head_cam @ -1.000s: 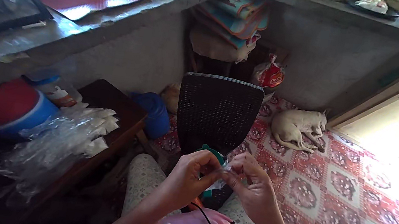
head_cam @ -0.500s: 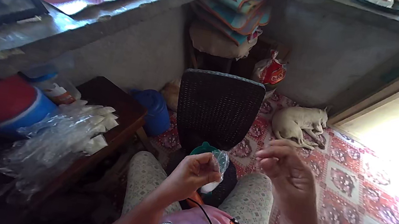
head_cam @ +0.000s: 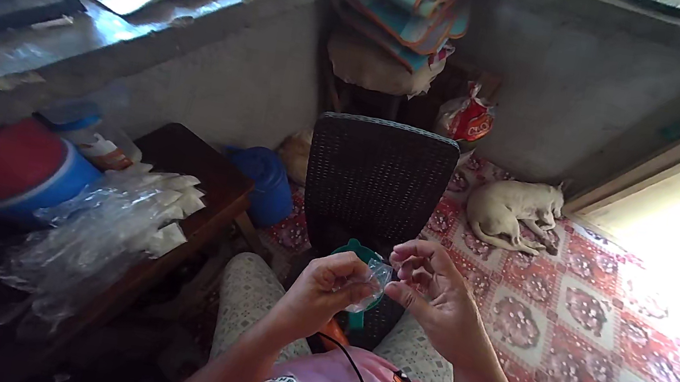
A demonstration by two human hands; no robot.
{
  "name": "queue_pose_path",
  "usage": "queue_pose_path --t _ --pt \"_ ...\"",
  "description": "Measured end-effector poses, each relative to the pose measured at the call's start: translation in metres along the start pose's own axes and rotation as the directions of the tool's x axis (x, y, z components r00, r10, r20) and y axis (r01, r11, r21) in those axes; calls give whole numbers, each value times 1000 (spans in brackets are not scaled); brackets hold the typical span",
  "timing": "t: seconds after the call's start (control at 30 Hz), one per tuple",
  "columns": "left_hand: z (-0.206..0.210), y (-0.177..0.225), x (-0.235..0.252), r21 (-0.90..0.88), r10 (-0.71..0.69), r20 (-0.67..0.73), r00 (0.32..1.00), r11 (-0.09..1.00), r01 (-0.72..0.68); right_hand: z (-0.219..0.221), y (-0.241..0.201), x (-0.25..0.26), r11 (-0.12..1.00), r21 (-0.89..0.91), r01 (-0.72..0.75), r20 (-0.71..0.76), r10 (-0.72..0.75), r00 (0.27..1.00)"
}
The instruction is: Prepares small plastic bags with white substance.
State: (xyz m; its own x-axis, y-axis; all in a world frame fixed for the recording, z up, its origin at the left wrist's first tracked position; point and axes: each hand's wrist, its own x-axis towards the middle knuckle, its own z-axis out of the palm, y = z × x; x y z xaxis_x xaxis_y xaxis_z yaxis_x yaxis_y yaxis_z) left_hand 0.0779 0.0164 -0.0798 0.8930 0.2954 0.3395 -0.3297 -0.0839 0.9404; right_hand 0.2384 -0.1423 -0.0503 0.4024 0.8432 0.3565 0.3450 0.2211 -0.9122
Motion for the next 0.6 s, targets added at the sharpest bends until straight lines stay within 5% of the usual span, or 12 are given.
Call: queue_pose_path --t 0.6 --pt "0 -1 -3 150 43 -48 998 988 -35 -10 0 -1 998 60 -1 273 -16 962"
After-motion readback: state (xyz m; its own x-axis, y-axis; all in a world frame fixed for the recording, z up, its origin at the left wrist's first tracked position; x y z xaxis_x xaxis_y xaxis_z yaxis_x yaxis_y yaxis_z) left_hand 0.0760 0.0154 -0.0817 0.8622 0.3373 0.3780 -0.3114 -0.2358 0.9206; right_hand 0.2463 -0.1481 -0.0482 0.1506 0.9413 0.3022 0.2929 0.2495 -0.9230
